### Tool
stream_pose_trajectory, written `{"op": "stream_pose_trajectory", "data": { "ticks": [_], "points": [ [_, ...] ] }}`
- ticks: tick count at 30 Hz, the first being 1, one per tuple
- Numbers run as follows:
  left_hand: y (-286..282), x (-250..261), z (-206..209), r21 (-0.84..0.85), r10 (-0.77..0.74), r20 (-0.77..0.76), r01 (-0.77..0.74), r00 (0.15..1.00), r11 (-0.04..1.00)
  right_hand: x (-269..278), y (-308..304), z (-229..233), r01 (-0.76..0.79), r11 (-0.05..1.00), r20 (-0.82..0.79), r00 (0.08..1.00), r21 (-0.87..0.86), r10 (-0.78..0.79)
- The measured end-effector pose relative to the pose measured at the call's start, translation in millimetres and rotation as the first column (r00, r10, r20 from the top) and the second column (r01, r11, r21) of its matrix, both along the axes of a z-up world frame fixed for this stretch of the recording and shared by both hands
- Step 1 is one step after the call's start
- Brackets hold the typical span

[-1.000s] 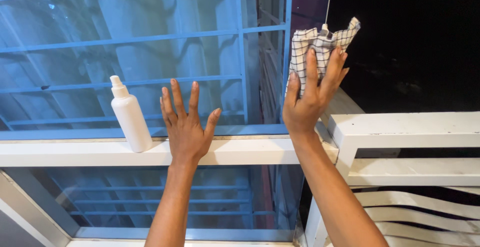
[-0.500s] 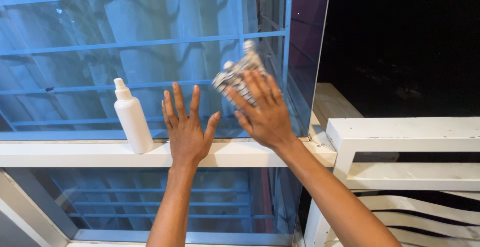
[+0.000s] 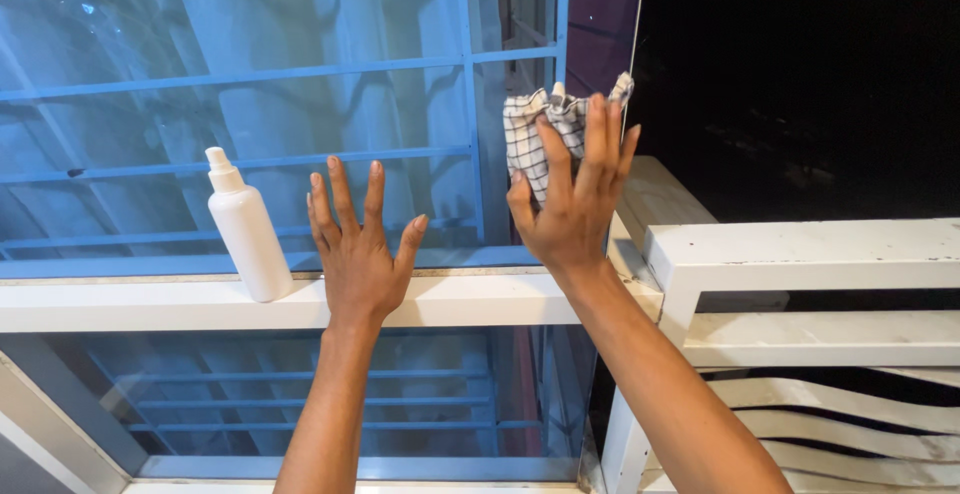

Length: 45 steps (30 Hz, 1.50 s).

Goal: The person cleans a window pane using a spray bottle and a checkered cloth. They spray the cleaning solution onto the glass and wipe the surface in circular and linear motions, focusing on the lower section of the window. The person repeatedly sprays and wipes the same area throughout the clip.

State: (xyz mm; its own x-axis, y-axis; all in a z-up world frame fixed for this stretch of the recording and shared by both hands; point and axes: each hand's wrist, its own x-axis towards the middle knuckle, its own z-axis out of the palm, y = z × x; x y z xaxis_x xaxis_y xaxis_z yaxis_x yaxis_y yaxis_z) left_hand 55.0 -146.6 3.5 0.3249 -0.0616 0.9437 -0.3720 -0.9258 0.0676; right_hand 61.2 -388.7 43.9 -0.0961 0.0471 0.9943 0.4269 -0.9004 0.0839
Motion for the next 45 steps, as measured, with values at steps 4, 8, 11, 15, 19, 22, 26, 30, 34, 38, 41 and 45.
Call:
{"op": "stream_pose_trajectory", "data": {
  "ticks": [4, 8, 11, 15, 19, 22, 26, 30, 34, 38, 41, 45],
  "points": [
    [-0.2, -1.8, -0.3, -0.011, 0.006, -0.021, -0.006, 1.000, 1.000, 2.3, 4.2, 6.7, -0.075, 0.996, -0.041, 0.996, -0.039, 0.074],
    [-1.0, -3.5, 1.7, -0.015, -0.006, -0.015, 0.006, 1.000, 1.000, 1.4, 14.9, 8.6, -0.142, 0.973, -0.049, 0.990, -0.180, 0.136],
    [-0.9, -3.0, 1.6, -0.012, -0.002, -0.031, 0.002, 1.000, 1.000, 0.3, 22.9, 3.5, -0.228, 0.901, -0.121, 0.973, -0.369, 0.197],
    [0.0, -2.6, 0.4, -0.010, -0.010, -0.028, 0.010, 1.000, 1.000, -3.9, 16.8, -2.4, -0.223, 0.828, -0.208, 0.969, -0.515, 0.131],
    [-0.6, -3.4, 1.4, -0.010, -0.007, -0.018, 0.007, 1.000, 1.000, -5.1, -6.0, 4.0, -0.162, 0.882, -0.156, 0.983, -0.443, 0.102],
    [-0.6, -3.3, 1.2, -0.008, -0.002, -0.020, 0.001, 1.000, 1.000, -1.1, -19.2, 11.7, -0.002, 0.976, -0.053, 0.999, -0.219, -0.010],
    [-0.2, -3.3, 0.2, -0.014, -0.012, -0.012, 0.012, 1.000, 1.000, 4.4, -16.9, 7.9, 0.003, 1.000, -0.014, 1.000, 0.010, -0.003],
    [0.6, -2.7, 0.0, -0.022, -0.015, -0.028, 0.014, 1.000, 1.000, 5.3, -12.0, 1.2, 0.005, 1.000, -0.038, 0.999, 0.001, -0.005],
    [1.1, -2.8, 0.9, -0.021, -0.015, -0.009, 0.015, 1.000, 1.000, -3.1, -11.1, -0.6, -0.001, 0.994, -0.071, 0.997, -0.107, -0.007],
    [1.2, -3.2, 0.7, -0.025, -0.007, -0.016, 0.006, 1.000, 1.000, -8.6, -2.7, -1.0, -0.040, 0.982, -0.125, 0.992, -0.185, 0.017],
    [1.1, -3.5, 1.9, -0.020, -0.010, -0.011, 0.010, 1.000, 1.000, -9.1, 2.1, -0.1, -0.100, 0.951, -0.163, 0.985, -0.293, 0.053],
    [0.6, -4.8, 1.0, -0.019, -0.013, -0.009, 0.013, 1.000, 1.000, -6.0, 3.8, -5.9, -0.147, 0.920, -0.207, 0.975, -0.364, 0.074]
  ]
}}
